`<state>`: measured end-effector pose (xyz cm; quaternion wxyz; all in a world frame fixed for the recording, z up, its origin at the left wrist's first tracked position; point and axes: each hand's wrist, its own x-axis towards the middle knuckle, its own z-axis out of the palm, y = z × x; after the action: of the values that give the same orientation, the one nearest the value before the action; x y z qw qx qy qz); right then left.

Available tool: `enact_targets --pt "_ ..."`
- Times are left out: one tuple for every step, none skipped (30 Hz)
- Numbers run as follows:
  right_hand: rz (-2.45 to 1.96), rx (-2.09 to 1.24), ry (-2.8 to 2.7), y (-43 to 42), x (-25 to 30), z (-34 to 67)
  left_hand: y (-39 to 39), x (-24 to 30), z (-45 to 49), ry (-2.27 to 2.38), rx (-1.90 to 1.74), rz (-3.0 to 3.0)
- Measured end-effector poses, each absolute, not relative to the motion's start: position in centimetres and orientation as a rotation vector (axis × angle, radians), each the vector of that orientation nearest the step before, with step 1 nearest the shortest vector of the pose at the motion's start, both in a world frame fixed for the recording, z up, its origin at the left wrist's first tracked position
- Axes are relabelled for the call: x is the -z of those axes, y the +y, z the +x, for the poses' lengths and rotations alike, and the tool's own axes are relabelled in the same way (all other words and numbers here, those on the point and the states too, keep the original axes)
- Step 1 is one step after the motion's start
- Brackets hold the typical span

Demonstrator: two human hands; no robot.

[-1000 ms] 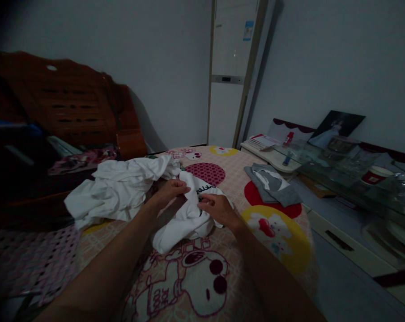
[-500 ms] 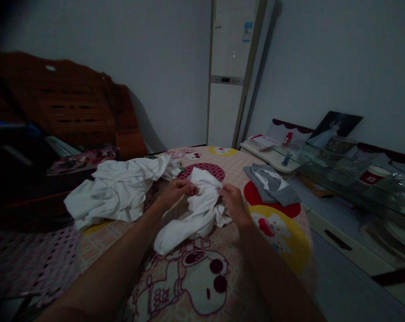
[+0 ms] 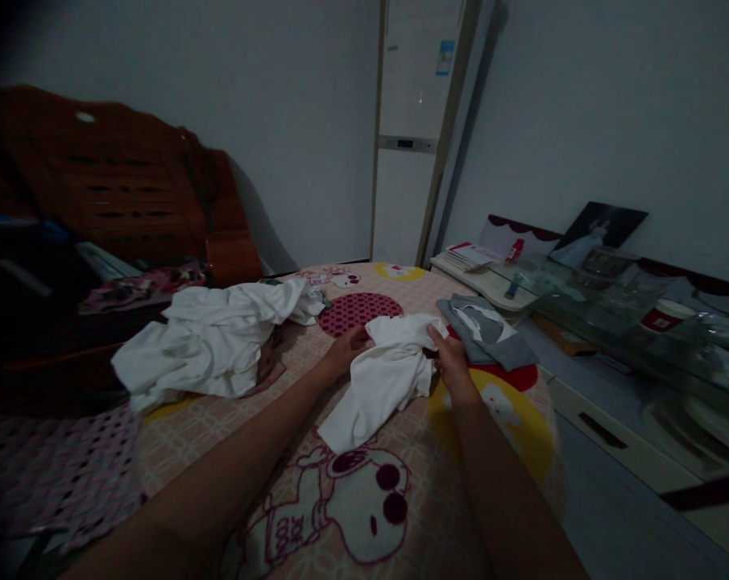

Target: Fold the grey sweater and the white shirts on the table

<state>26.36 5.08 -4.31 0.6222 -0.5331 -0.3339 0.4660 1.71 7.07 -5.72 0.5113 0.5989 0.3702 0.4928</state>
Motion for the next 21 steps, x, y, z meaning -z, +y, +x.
enact_targets --pt "-1.231 -1.073 -0.808 4.9 4.1 26.0 6.9 5.6 2.3 0.801 -1.198 1.409" --pt "-1.223 -1.073 -0.839 4.7 4.0 25.7 6.6 5.4 2.7 0.727 -1.198 1.373" --pt "-1.199 -1.078 -0.862 4.6 3.8 25.4 6.3 5.2 3.0 0.668 -1.188 1.338" --pt "-1.164 -1.099 -0.877 4.4 3.6 25.1 5.9 5.0 3.2 0.627 -1.171 1.305" --pt "-1.126 -1.135 -0.887 4.3 3.4 24.8 5.6 4.8 3.2 0.601 -1.151 1.272" --pt "-1.088 -1.181 -0.894 4.1 3.3 24.5 5.3 4.6 3.2 0.591 -1.134 1.234" --pt "-1.056 -1.231 -0.9 4.0 3.2 24.2 5.1 4.5 3.1 0.599 -1.121 1.187" --pt "-1.033 -1.28 -0.903 3.8 3.1 23.9 4.9 4.4 3.0 0.62 -1.113 1.13" --pt "-1.013 -1.32 -0.902 3.7 3.1 23.6 4.8 4.4 2.9 0.648 -1.109 1.06" --pt "-0.994 -1.353 -0.895 3.5 3.1 23.4 4.8 4.3 2.8 0.679 -1.111 0.981" --pt "-0.976 -1.386 -0.884 3.3 3.1 23.1 4.8 4.3 2.7 0.706 -1.113 0.903" --pt "-0.96 -1.426 -0.868 3.2 3.2 22.9 4.8 4.3 2.6 0.721 -1.11 0.839" --pt "-0.947 -1.47 -0.849 3.1 3.2 22.8 4.7 4.3 2.6 0.724 -1.102 0.796" --pt "-0.94 -1.513 -0.828 3.0 3.2 22.7 4.7 4.3 2.6 0.716 -1.087 0.775" --pt "-0.937 -1.549 -0.81 2.8 3.2 22.6 4.6 4.3 2.6 0.705 -1.061 0.774" --pt "-0.936 -1.576 -0.799 2.7 3.2 22.5 4.5 4.3 2.7 0.695 -1.026 0.785" --pt "-0.934 -1.591 -0.797 2.6 3.1 22.4 4.4 4.2 2.8 0.69 -0.991 0.801" --pt "-0.928 -1.595 -0.804 2.5 2.9 22.3 4.2 4.2 2.9 0.69 -0.966 0.816" --pt "-0.917 -1.592 -0.817 2.4 2.8 22.2 4.2 4.2 2.9 0.688 -0.953 0.827" --pt "-0.905 -1.583 -0.834 2.3 2.7 22.2 4.1 4.1 3.0 0.681 -0.956 0.834" --pt "-0.895 -1.57 -0.851 2.2 2.5 22.1 4.1 4.0 3.1 0.667 -0.978 0.836"
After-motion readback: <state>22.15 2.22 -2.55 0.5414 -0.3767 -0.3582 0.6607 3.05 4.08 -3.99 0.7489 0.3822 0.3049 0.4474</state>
